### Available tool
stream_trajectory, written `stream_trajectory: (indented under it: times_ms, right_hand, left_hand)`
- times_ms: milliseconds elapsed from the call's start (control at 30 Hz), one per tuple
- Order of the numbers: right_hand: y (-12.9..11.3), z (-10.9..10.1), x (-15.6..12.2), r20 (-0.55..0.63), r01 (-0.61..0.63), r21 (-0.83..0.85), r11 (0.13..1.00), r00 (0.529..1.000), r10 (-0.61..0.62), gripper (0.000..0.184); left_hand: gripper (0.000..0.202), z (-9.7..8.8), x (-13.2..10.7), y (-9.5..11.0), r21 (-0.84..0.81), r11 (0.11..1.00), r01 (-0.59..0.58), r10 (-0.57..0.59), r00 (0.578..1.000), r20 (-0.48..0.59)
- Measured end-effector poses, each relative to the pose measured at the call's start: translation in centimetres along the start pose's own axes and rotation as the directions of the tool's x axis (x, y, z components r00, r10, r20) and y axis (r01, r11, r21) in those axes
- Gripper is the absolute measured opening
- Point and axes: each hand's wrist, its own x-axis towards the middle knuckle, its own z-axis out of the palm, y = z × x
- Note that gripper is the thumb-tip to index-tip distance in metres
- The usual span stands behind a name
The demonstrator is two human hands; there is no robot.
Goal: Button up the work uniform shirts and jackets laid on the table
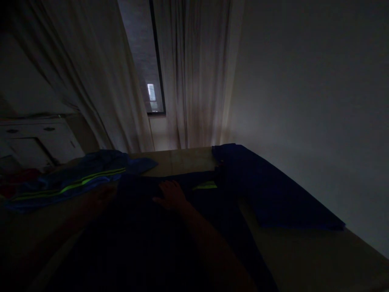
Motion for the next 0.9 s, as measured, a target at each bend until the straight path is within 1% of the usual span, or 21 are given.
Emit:
stream_trajectory:
  times_ms: [67, 100, 133, 200, 267, 333, 400, 533, 600, 633, 667, 700, 733, 800, 833, 900]
  right_hand:
    - [0.0, 0.0, 0.0, 0.002, -0.001, -0.002, 1.000, 1.000, 0.001, 0.073]
    - [0.0, 0.0, 0.0, 0.006, 0.000, -0.002, 1.000, 1.000, 0.000, 0.073]
    - [0.1, 0.0, 0.0, 0.010, -0.002, -0.001, 1.000, 1.000, 0.002, 0.073]
    - [0.1, 0.0, 0.0, 0.015, -0.003, 0.004, 1.000, 1.000, 0.002, 0.072]
    - [0.2, 0.0, 0.0, 0.012, -0.002, 0.008, 1.000, 1.000, 0.002, 0.072]
    - [0.4, 0.0, 0.1, 0.012, -0.004, 0.009, 1.000, 1.000, 0.004, 0.072]
    - [0.5, 0.2, 0.1, 0.009, -0.005, 0.006, 1.000, 1.000, 0.005, 0.072]
    - [0.5, 0.9, 0.1, -0.029, 0.015, 0.010, 1.000, 0.999, -0.015, 0.070]
    - [0.6, 0.8, 0.5, -0.102, 0.008, 0.037, 0.999, 0.995, -0.004, 0.068]
    - [0.8, 0.4, 0.7, -0.163, -0.022, 0.050, 0.999, 0.986, 0.030, 0.066]
    - [1.1, -0.4, 1.0, -0.239, -0.072, 0.059, 0.996, 0.967, 0.084, 0.063]
    - [1.6, -1.6, 1.1, -0.322, -0.145, 0.062, 0.988, 0.934, 0.157, 0.059]
    - [2.4, -3.2, 1.1, -0.401, -0.236, 0.061, 0.970, 0.884, 0.240, 0.055]
    - [4.4, -7.3, 0.0, -0.522, -0.434, 0.046, 0.900, 0.758, 0.392, 0.051]
    - [5.5, -9.5, -1.1, -0.555, -0.532, 0.036, 0.846, 0.693, 0.459, 0.051]
    - [8.0, -13.4, -4.4, -0.588, -0.703, -0.019, 0.711, 0.583, 0.561, 0.058]
  left_hand:
    - [0.055, 1.5, 1.4, 1.4, 0.093, 0.991, -0.098, 0.101, 0.995, -0.023]
    - [0.060, 2.5, 2.0, 2.1, 0.149, 0.982, -0.115, 0.120, 0.992, -0.028]
    - [0.065, 3.8, 2.5, 2.8, 0.198, 0.975, -0.103, 0.109, 0.994, -0.019]
    - [0.078, 6.7, 3.2, 3.9, 0.260, 0.966, -0.017, 0.008, 0.999, 0.037]
    - [0.087, 9.1, 3.8, 4.5, 0.305, 0.951, 0.058, -0.096, 0.989, 0.110]
    - [0.087, 10.4, 4.2, 4.9, 0.339, 0.937, 0.085, -0.144, 0.978, 0.152]
    - [0.078, 10.7, 4.3, 5.1, 0.360, 0.932, 0.046, -0.113, 0.979, 0.169]
    - [0.058, 9.8, 4.0, 5.3, 0.417, 0.899, -0.130, 0.019, 0.966, 0.259]
    - [0.053, 9.5, 3.6, 5.3, 0.451, 0.874, -0.180, 0.053, 0.959, 0.280]
    - [0.052, 9.4, 3.5, 5.3, 0.465, 0.862, -0.201, 0.069, 0.956, 0.284]
    - [0.052, 9.4, 3.4, 5.3, 0.477, 0.851, -0.219, 0.086, 0.955, 0.285]
    - [0.053, 9.4, 3.3, 5.4, 0.486, 0.842, -0.234, 0.099, 0.953, 0.288]
    - [0.053, 9.4, 3.3, 5.4, 0.491, 0.839, -0.235, 0.097, 0.952, 0.290]
    - [0.054, 9.3, 3.4, 5.5, 0.475, 0.853, -0.217, 0.076, 0.951, 0.299]
    - [0.055, 9.3, 3.5, 5.6, 0.455, 0.867, -0.203, 0.066, 0.952, 0.299]
    - [0.057, 9.2, 3.7, 5.8, 0.404, 0.897, -0.179, 0.060, 0.956, 0.289]
